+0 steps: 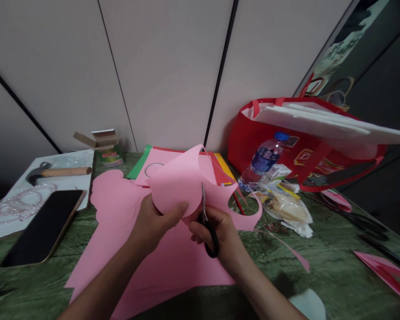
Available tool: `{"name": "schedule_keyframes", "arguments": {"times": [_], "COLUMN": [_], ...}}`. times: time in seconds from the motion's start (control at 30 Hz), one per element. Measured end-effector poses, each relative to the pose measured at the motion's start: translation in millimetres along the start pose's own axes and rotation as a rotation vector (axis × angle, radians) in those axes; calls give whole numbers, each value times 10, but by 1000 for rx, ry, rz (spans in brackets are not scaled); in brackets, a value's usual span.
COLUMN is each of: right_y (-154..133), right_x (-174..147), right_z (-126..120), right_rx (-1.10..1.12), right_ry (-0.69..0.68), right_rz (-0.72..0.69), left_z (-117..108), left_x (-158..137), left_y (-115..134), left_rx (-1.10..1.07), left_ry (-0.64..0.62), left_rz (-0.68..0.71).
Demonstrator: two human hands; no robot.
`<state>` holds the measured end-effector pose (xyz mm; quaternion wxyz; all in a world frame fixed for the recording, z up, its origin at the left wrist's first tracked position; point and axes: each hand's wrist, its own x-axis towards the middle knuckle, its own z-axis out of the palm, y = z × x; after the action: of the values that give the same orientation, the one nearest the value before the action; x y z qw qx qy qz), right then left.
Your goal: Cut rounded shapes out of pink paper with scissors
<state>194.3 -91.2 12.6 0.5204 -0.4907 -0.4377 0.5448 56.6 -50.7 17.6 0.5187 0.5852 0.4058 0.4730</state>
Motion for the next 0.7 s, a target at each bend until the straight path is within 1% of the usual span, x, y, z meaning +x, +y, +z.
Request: {"name": "schedule_keyframes", "arguments": {"times": [0.33, 0.7], "right_y": [-3, 19], "right_x": [-8, -6], "right_z": [5, -14], "right_rx": [34, -16], "right_ry": [-5, -19], "right_rz": [12, -1], "left_z": [-4, 4], "left_x": [10, 18], "left_y": [-9, -25], "left_rx": [-5, -22], "left_ry": [14, 47], "left_rz": [-21, -67]}}
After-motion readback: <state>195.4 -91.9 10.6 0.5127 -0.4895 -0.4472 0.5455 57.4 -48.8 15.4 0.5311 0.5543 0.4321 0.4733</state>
